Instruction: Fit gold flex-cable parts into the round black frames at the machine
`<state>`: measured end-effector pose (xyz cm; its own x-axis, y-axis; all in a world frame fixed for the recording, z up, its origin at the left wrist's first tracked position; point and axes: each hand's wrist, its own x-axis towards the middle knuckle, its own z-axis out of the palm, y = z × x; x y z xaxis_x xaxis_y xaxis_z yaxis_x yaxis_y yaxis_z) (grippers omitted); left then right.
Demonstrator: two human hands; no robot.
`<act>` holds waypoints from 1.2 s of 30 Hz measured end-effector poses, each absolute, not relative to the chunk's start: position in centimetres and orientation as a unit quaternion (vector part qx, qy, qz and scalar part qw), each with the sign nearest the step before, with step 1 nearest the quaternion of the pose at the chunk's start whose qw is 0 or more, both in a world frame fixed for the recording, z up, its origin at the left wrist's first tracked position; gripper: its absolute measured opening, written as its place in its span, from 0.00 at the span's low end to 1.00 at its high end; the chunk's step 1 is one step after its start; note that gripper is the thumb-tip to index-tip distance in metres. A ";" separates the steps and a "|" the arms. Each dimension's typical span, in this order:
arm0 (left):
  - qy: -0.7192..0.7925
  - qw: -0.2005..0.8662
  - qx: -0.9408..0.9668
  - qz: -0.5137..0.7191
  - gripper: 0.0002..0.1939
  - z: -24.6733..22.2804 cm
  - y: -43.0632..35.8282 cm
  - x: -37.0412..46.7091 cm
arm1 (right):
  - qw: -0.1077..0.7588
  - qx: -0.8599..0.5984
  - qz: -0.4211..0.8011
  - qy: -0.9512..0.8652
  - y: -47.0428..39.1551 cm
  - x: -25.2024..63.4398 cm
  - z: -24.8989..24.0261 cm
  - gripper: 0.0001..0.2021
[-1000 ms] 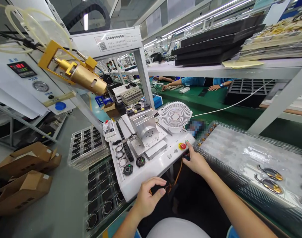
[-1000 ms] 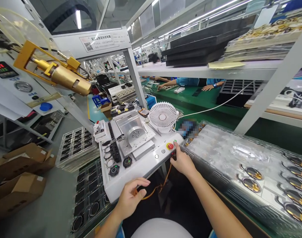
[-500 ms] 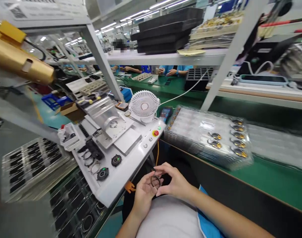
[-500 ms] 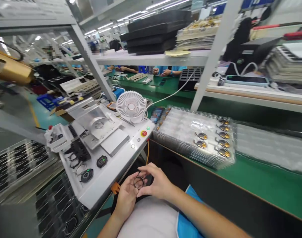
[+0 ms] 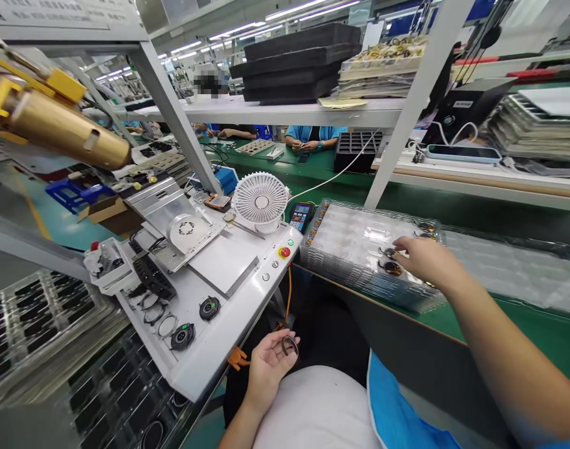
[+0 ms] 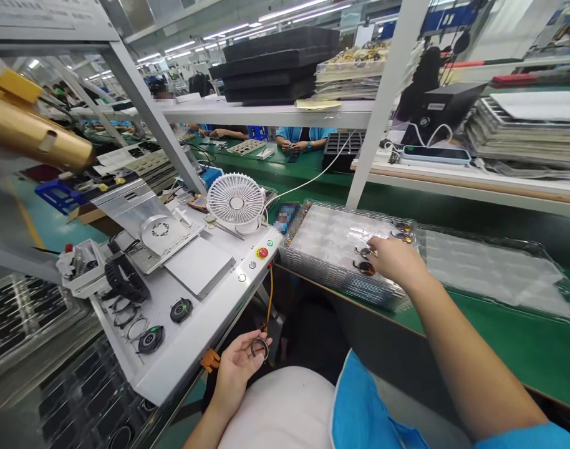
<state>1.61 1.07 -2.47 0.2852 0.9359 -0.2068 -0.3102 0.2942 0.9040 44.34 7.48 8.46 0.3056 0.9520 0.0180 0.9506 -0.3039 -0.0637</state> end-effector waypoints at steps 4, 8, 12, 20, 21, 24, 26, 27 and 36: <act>0.394 0.693 0.414 0.440 0.24 -3.4 1.1 1.9 | -0.046 -0.791 0.043 -0.609 8.6 44.4 8.9 0.10; 0.385 0.697 0.421 0.435 0.23 -3.9 0.8 1.8 | -0.035 -0.779 0.041 -0.625 9.3 44.3 9.6 0.10; 0.381 0.703 0.410 0.439 0.23 -3.4 0.7 1.6 | 0.101 -0.787 0.057 -0.606 8.1 43.7 9.5 0.16; 0.269 0.737 0.470 0.405 0.40 1.5 1.4 2.8 | 0.476 -0.442 0.546 -0.529 4.0 26.6 4.9 0.22; 0.263 0.736 0.474 0.406 0.42 2.0 1.5 2.9 | 0.473 -0.425 0.561 -0.531 3.8 24.8 4.6 0.20; 0.268 0.736 0.460 0.417 0.43 2.5 1.7 2.6 | 0.492 -0.421 0.484 -0.589 3.8 21.9 3.8 0.13; 0.272 0.744 0.438 0.425 0.43 2.4 1.5 2.1 | 0.510 -0.414 0.382 -0.650 4.1 21.5 3.4 0.12; 0.273 0.750 0.425 0.428 0.44 2.2 1.3 1.8 | 0.514 -0.402 0.340 -0.678 4.3 21.6 3.1 0.12; 0.327 0.757 0.321 0.467 0.41 1.6 1.0 0.8 | 0.413 -0.367 0.290 -0.781 6.1 21.5 4.1 0.07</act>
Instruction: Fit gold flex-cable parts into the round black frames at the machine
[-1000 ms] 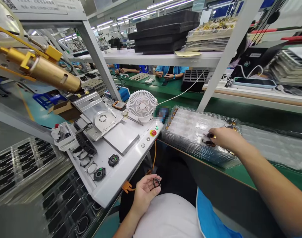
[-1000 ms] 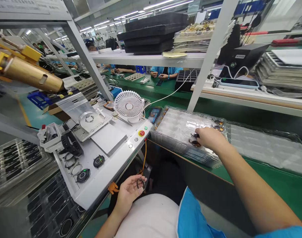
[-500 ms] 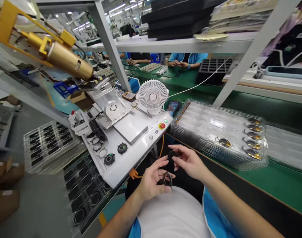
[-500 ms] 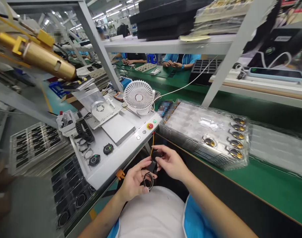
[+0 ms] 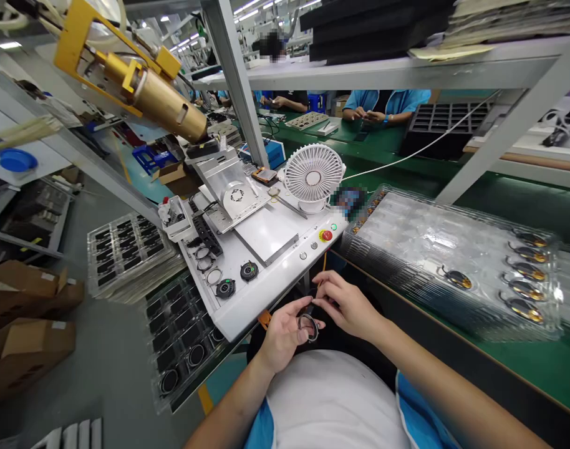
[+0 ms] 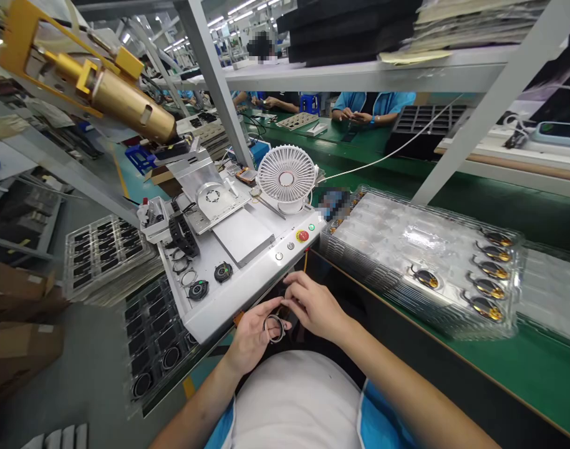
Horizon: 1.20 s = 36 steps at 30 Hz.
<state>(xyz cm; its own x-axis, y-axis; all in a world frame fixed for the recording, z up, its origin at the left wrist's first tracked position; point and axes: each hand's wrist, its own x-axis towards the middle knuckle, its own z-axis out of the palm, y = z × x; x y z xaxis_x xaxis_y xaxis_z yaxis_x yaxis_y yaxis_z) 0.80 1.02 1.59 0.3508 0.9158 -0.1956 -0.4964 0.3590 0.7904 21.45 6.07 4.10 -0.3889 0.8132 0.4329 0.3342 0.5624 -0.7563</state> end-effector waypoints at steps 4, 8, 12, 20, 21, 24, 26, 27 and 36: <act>0.356 0.731 0.320 0.487 0.42 1.7 1.5 0.5 | 0.432 -0.464 0.407 -0.658 11.3 19.5 6.6 0.10; 0.355 0.723 0.330 0.492 0.45 1.8 1.0 0.3 | 0.425 -0.526 0.494 -0.548 17.4 16.5 7.9 0.12; 0.360 0.696 0.356 0.509 0.45 1.3 0.0 -0.3 | 0.420 -0.566 0.500 -0.503 20.1 15.1 7.8 0.15; 0.448 0.519 0.535 0.494 0.48 0.4 -1.8 -1.1 | 0.439 -0.516 0.539 -0.500 11.2 17.3 3.9 0.22; 0.456 0.492 0.565 0.480 0.48 0.3 -1.7 -0.8 | 0.433 -0.488 0.568 -0.503 9.4 17.4 3.3 0.22; 0.448 0.431 0.656 0.428 0.49 0.3 -1.1 0.2 | 0.431 -0.432 0.632 -0.478 5.7 17.3 2.5 0.25; 0.433 0.405 0.703 0.392 0.50 0.7 -0.5 0.9 | 0.457 -0.437 0.636 -0.443 4.9 17.3 2.7 0.26; 0.425 0.401 0.717 0.380 0.50 1.0 -0.3 1.1 | 0.467 -0.446 0.634 -0.426 4.9 17.4 2.9 0.25; 0.367 0.519 0.630 0.447 0.40 1.9 -0.1 0.7 | 0.434 -0.444 0.650 -0.439 5.8 19.4 5.0 0.22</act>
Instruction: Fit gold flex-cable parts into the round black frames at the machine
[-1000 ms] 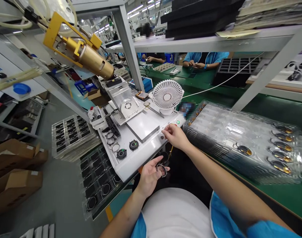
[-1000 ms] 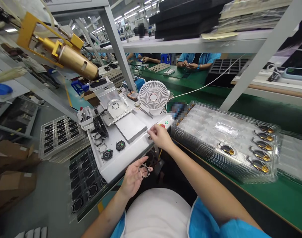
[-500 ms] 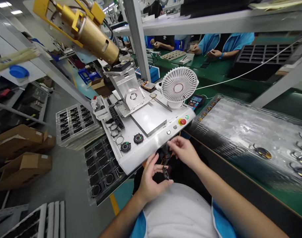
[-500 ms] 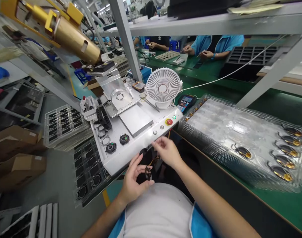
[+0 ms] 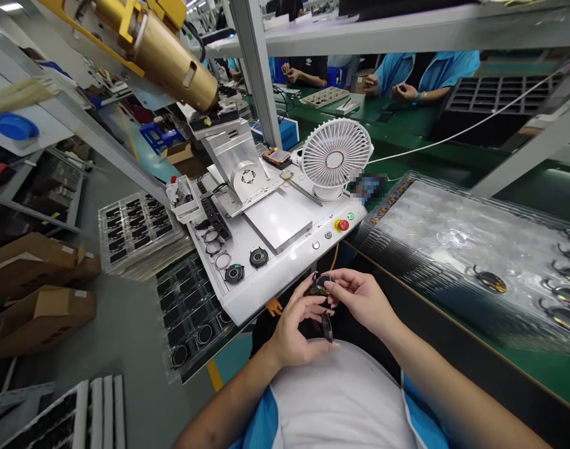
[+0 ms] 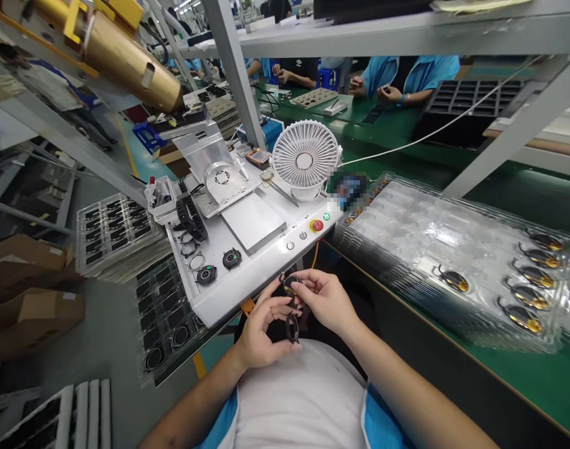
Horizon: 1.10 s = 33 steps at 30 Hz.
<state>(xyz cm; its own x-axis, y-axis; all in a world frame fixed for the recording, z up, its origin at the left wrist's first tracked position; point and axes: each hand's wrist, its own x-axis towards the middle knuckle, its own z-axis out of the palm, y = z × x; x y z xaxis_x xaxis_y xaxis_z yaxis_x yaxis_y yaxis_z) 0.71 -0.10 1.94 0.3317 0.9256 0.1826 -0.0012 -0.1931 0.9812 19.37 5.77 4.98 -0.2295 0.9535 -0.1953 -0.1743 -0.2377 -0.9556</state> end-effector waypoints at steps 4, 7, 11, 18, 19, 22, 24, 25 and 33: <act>0.380 0.462 0.685 0.416 0.37 1.6 -0.2 0.0 | 0.411 -0.462 0.642 -0.453 5.6 19.3 4.9 0.23; 0.402 0.414 0.719 0.387 0.33 1.7 -0.1 -0.3 | 0.400 -0.465 0.649 -0.450 5.7 19.5 4.8 0.23; 0.401 0.399 0.744 0.355 0.28 1.6 -0.1 -0.4 | 0.402 -0.438 0.673 -0.441 5.8 19.9 4.7 0.22; 0.395 0.357 0.785 0.315 0.28 1.5 0.0 -0.6 | 0.406 -0.417 0.709 -0.397 5.4 19.9 3.8 0.22; 0.388 0.362 0.786 0.319 0.28 1.5 0.0 -0.6 | 0.410 -0.422 0.709 -0.388 5.3 19.8 3.7 0.22; 0.369 0.418 0.746 0.364 0.31 1.6 0.0 -0.6 | 0.416 -0.438 0.708 -0.366 5.2 19.4 3.9 0.23; 0.367 0.475 0.672 0.433 0.34 1.4 0.0 -0.5 | 0.412 -0.437 0.714 -0.360 5.2 19.3 4.3 0.23; 0.368 0.505 0.623 0.470 0.34 1.3 0.1 -0.5 | 0.409 -0.433 0.718 -0.360 5.1 19.3 4.5 0.23; 0.344 0.602 0.429 0.579 0.30 0.0 1.1 -0.4 | 0.349 -0.418 0.769 -0.335 3.3 17.4 5.8 0.21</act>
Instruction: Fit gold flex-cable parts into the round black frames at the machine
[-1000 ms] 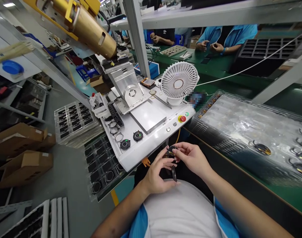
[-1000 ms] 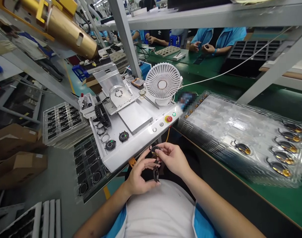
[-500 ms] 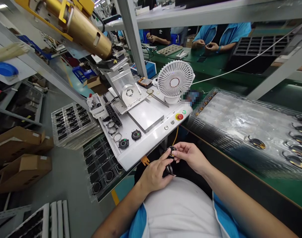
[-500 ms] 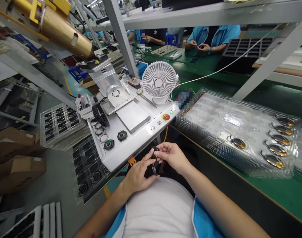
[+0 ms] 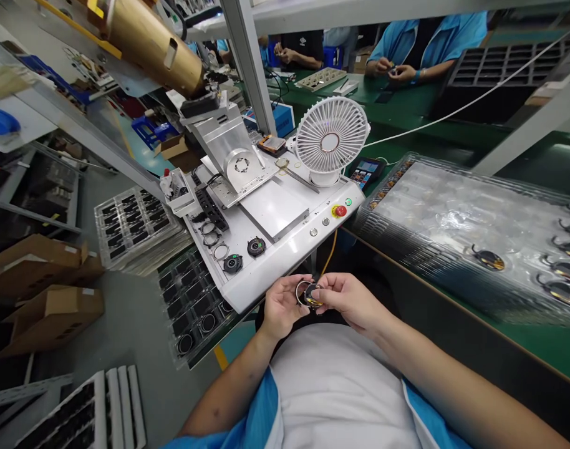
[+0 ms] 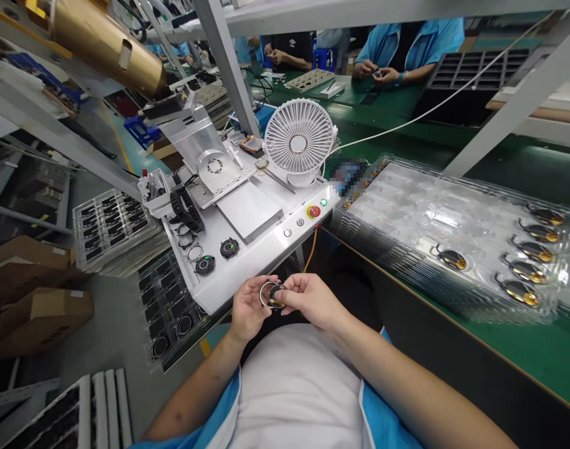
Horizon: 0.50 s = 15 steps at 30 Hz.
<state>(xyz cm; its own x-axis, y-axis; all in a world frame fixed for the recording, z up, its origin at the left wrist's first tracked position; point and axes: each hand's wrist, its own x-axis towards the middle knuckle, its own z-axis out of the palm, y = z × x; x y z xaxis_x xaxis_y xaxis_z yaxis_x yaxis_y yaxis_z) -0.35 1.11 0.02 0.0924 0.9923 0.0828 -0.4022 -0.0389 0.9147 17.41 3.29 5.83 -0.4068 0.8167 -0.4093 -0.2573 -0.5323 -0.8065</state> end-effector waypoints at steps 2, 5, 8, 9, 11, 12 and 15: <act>0.333 0.610 0.423 0.581 0.30 -0.3 1.0 -0.3 | 0.369 -0.419 0.762 -0.329 2.8 16.7 6.1 0.21; 0.312 0.612 0.421 0.592 0.28 -0.6 0.8 -0.3 | 0.407 -0.432 0.725 -0.349 2.4 16.1 6.5 0.19; 0.297 0.603 0.436 0.598 0.29 -0.7 0.8 -0.4 | 0.418 -0.449 0.695 -0.375 2.2 15.8 6.9 0.17; 0.295 0.598 0.444 0.599 0.29 -0.8 0.8 -0.4 | 0.418 -0.453 0.688 -0.382 2.2 15.8 7.0 0.17; 0.297 0.585 0.458 0.600 0.30 -0.8 0.8 -0.5 | 0.417 -0.456 0.682 -0.391 2.2 15.7 7.1 0.16; 0.300 0.579 0.464 0.600 0.30 -0.9 0.8 -0.6 | 0.416 -0.455 0.681 -0.394 2.2 15.6 7.1 0.16; 0.301 0.567 0.478 0.600 0.30 -1.1 0.8 -0.7 | 0.412 -0.455 0.679 -0.401 2.2 15.6 7.0 0.15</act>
<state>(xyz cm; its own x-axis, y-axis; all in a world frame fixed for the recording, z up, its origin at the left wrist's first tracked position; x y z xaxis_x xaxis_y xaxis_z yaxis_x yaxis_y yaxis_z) -0.68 0.76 -1.13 0.0999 0.9674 0.2327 -0.3921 -0.1767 0.9028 15.58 2.16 7.04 -0.2453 0.9258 -0.2876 -0.1950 -0.3377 -0.9208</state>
